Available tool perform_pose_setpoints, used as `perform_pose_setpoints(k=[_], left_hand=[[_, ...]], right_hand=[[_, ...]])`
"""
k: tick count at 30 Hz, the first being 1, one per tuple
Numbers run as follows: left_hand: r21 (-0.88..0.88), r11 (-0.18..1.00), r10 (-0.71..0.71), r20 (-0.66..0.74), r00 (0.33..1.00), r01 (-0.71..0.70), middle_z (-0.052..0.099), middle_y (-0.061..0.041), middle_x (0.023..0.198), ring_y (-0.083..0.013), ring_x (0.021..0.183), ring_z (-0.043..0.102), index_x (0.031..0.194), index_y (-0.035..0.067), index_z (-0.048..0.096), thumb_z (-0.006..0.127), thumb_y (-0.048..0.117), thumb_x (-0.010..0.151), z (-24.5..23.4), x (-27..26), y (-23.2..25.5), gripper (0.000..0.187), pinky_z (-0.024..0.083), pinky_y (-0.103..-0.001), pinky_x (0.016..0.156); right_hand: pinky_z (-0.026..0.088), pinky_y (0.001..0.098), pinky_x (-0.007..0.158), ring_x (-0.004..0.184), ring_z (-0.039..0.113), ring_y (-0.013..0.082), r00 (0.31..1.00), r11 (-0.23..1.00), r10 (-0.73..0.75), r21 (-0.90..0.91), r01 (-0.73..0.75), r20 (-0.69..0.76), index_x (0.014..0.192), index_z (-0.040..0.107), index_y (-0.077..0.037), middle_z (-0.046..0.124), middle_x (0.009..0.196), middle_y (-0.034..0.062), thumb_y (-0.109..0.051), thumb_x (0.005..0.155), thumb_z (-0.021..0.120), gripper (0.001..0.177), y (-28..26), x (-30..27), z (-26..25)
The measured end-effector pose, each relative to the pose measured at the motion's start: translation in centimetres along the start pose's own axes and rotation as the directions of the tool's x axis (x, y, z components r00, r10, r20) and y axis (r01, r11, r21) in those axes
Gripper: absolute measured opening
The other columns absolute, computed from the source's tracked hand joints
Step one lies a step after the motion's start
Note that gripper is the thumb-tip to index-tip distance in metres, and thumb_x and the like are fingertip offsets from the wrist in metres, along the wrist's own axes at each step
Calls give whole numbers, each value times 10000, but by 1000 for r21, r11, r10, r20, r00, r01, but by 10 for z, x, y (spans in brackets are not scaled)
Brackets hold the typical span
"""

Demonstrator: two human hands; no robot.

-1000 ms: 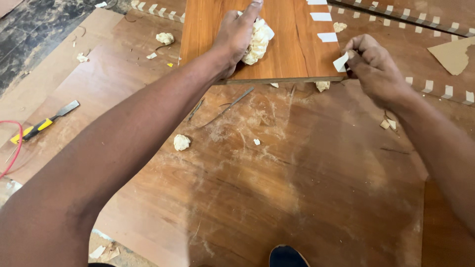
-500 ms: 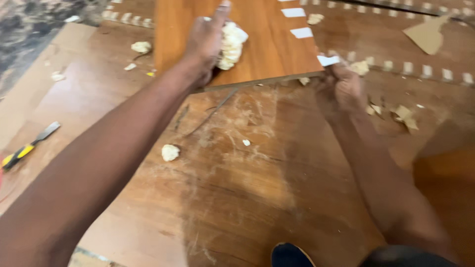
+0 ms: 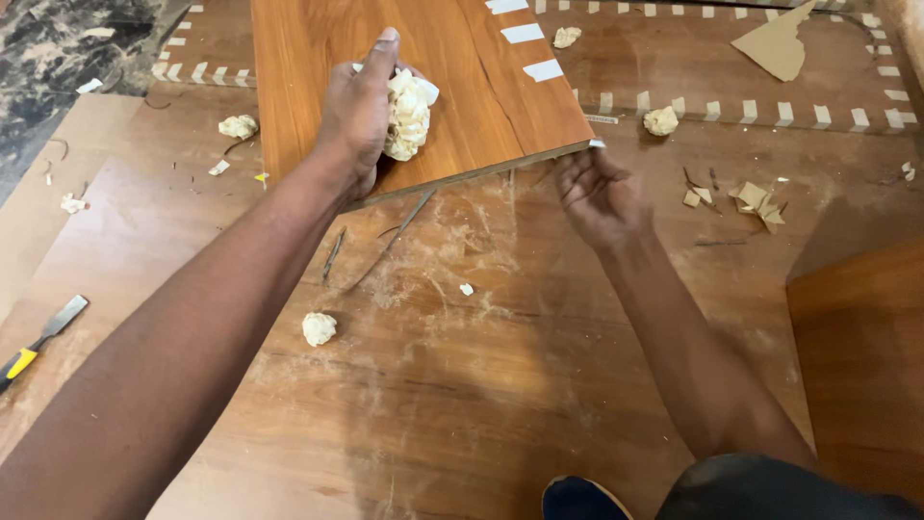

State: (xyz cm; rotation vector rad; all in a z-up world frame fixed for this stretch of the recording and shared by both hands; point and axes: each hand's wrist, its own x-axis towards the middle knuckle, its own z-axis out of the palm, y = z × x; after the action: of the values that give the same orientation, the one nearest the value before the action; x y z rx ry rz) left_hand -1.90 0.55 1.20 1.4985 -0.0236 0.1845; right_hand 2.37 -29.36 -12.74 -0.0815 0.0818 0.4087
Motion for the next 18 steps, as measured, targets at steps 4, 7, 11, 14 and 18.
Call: perform_pose_setpoints(k=[4, 7, 11, 14, 18], left_hand=[[-12, 1000, -4, 12, 1000, 4, 649, -47, 635, -128, 502, 596, 801, 23, 685, 525, 467, 1037, 4, 0, 0, 528, 507, -294, 453], [-19, 1000, -3, -8, 1000, 3, 661, -56, 646, -139, 503, 614, 801, 19, 685, 562, 435, 1024, 7, -1, 4, 488, 523, -304, 448], [-44, 990, -139, -152, 979, 133, 676, -42, 686, -121, 528, 637, 923, 92, 570, 628, 328, 978, 12, -5, 11, 249, 558, -317, 460], [-100, 995, 26, 59, 998, -20, 680, -94, 666, -154, 489, 616, 813, 23, 641, 629, 355, 993, 17, -13, 19, 378, 527, -332, 429], [-69, 998, 0, 45, 999, 3, 648, -48, 644, -117, 482, 577, 828, 12, 680, 708, 452, 923, 15, -21, 31, 451, 472, -288, 425]], right_hand=[[537, 423, 868, 995, 655, 232, 988, 899, 135, -428, -93, 70, 1110, 558, -55, 653, 1020, 79, -186, 1076, 411, 200, 34, -21, -15], [518, 419, 810, 900, 607, 207, 990, 816, 139, -566, -121, -11, 1071, 525, -100, 609, 947, 56, -196, 1064, 434, 132, 59, -26, -16], [535, 422, 758, 817, 576, 220, 976, 608, 97, -765, -212, -194, 1050, 531, -68, 595, 893, 85, -23, 889, 391, 218, 95, -37, -25], [481, 340, 738, 804, 531, 185, 867, 583, 221, -652, -485, -447, 1146, 503, -181, 585, 905, 86, -45, 963, 435, 238, 134, -71, -37], [547, 292, 719, 768, 620, 149, 936, 164, 298, -976, 144, 188, 1125, 539, -61, 605, 861, 28, -129, 1028, 510, 122, 142, -111, -3]])
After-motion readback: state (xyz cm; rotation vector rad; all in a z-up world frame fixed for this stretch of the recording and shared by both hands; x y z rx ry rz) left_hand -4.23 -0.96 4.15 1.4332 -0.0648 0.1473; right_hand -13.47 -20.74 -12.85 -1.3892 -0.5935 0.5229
